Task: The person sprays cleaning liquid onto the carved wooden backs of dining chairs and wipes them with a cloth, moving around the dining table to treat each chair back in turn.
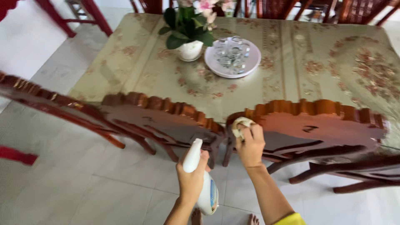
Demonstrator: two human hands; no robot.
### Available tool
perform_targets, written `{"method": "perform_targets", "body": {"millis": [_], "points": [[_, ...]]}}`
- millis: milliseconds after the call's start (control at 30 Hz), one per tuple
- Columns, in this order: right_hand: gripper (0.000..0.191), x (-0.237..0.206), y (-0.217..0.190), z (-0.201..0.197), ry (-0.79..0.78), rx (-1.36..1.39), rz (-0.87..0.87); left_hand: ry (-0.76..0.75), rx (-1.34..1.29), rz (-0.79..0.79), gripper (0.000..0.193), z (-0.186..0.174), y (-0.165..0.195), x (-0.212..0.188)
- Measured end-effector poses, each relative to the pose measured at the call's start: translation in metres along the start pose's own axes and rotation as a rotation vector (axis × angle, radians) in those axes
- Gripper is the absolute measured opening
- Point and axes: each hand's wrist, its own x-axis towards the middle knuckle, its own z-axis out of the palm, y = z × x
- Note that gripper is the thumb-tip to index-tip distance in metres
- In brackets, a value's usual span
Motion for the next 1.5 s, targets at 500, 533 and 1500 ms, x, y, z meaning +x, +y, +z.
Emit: {"method": "perform_targets", "body": {"millis": [500, 533, 1500], "points": [[0.029, 0.006, 0.063, -0.119, 0.335, -0.268, 0.17, -0.211, 0.045, -0.132, 0.016, 0.021, 0.005, -0.005], [0.03, 0.011, 0.061, -0.122, 0.406, -0.242, 0.201, -0.212, 0.041, -0.128, 0.017, 0.024, 0.004, -0.005], [0.035, 0.02, 0.085, -0.149, 0.213, -0.12, 0.002, -0.348, -0.001, -0.045, 0.026, 0.127, 0.007, -0.007]]}}
